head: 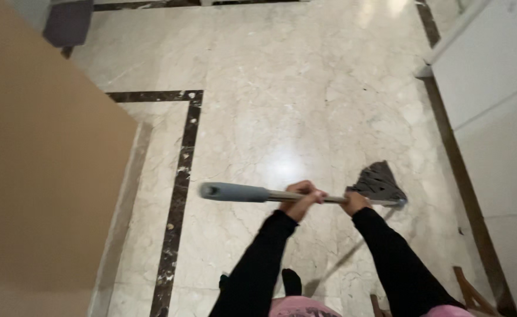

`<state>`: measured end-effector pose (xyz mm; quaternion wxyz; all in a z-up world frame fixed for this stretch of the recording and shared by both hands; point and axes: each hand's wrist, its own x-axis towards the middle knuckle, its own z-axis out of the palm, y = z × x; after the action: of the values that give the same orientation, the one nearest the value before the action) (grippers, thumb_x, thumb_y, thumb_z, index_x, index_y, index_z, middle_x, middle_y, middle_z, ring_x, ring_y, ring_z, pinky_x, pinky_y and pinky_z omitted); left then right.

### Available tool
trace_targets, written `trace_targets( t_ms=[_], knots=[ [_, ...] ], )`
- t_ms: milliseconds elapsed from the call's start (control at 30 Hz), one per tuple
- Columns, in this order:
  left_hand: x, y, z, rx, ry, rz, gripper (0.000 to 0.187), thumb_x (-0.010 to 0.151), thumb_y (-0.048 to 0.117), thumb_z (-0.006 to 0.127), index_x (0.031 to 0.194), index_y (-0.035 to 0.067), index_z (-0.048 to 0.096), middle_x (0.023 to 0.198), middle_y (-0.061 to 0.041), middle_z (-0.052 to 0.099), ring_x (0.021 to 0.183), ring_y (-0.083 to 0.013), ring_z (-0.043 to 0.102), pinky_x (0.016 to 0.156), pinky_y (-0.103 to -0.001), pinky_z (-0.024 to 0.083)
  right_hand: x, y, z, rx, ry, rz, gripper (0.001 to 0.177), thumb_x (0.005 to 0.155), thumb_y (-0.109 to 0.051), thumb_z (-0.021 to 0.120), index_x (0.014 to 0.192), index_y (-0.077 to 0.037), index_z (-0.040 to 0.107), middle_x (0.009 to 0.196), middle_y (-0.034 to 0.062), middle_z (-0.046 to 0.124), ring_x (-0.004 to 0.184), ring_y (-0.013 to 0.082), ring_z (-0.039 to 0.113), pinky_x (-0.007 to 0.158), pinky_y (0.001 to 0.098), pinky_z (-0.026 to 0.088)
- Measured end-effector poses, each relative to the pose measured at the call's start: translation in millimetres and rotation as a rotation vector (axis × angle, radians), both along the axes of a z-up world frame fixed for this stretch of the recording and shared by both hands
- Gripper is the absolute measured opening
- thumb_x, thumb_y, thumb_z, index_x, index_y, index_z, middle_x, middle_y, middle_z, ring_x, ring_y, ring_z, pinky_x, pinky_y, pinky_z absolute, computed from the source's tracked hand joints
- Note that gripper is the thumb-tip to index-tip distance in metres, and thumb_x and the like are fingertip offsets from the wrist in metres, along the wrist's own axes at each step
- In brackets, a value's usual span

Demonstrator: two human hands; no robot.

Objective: The person cleans the tiled floor using a mop, moving it back and forth across various areas of the hallway.

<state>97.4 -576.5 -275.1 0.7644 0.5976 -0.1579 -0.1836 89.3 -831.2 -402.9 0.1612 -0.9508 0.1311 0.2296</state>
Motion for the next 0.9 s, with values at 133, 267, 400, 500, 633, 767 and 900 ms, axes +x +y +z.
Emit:
trace_targets(
  t_ms=[133,267,400,500,633,767,900],
  knots=[
    [-20,-81,-4,0.015,0.021,-0.172,0.015,0.097,0.014,0.066,0.087,0.002,0.065,0.089,-0.011,0.074,0.089,-0.0183,0.071,0.086,-0.037,0.059,-56,-67,15,0.013,-0.053,-0.223,0.030,0.086,-0.033,0.075,0.104,-0.010,0.073,0.096,0.0142,0.072,0.088,0.0370,0.070,0.077,0.0519,0.055],
    [-16,-106,6,0.054,0.058,-0.240,0.019,0.099,0.014,0.067,0.084,0.004,0.063,0.083,-0.009,0.071,0.081,-0.0178,0.069,0.079,-0.037,0.058,-87,-78,25,0.042,0.010,-0.298,0.031,0.090,-0.037,0.074,0.099,-0.007,0.079,0.090,0.0185,0.076,0.085,0.0390,0.072,0.078,0.0519,0.057],
    [6,-83,11,0.012,0.071,-0.219,0.020,0.097,0.012,0.067,0.080,0.005,0.062,0.076,-0.007,0.068,0.073,-0.0168,0.067,0.073,-0.036,0.059,-78,-51,26,0.105,-0.077,-0.308,0.035,0.083,-0.040,0.080,0.104,-0.012,0.080,0.097,0.0156,0.078,0.092,0.0358,0.074,0.083,0.0480,0.058],
    [25,-34,21,-0.088,0.028,-0.130,0.022,0.098,0.011,0.068,0.079,0.004,0.061,0.073,-0.006,0.064,0.068,-0.0142,0.060,0.068,-0.032,0.053,-49,-8,23,0.037,-0.033,-0.254,0.034,0.083,-0.047,0.077,0.103,-0.020,0.081,0.102,0.0098,0.080,0.099,0.0324,0.073,0.091,0.0501,0.053],
    [38,73,65,-0.090,0.057,0.010,0.021,0.094,0.010,0.066,0.075,0.004,0.060,0.070,-0.006,0.066,0.064,-0.0135,0.058,0.063,-0.030,0.049,-3,79,22,0.004,-0.041,-0.114,0.033,0.082,-0.052,0.075,0.100,-0.025,0.082,0.101,0.0063,0.079,0.101,0.0317,0.071,0.098,0.0552,0.046],
    [24,184,119,-0.092,0.011,0.124,0.023,0.094,0.007,0.065,0.072,0.004,0.059,0.066,-0.006,0.063,0.061,-0.0127,0.057,0.061,-0.029,0.047,22,199,24,0.099,-0.114,0.014,0.034,0.080,-0.054,0.074,0.096,-0.024,0.082,0.096,0.0063,0.079,0.097,0.0310,0.073,0.095,0.0537,0.048],
    [-8,305,172,-0.108,-0.010,0.332,0.024,0.092,0.003,0.063,0.070,0.005,0.056,0.062,-0.005,0.059,0.057,-0.0135,0.056,0.057,-0.029,0.045,33,346,42,0.161,-0.198,0.168,0.036,0.081,-0.055,0.074,0.093,-0.021,0.081,0.091,0.0085,0.078,0.090,0.0320,0.073,0.085,0.0483,0.054]
  ],
)
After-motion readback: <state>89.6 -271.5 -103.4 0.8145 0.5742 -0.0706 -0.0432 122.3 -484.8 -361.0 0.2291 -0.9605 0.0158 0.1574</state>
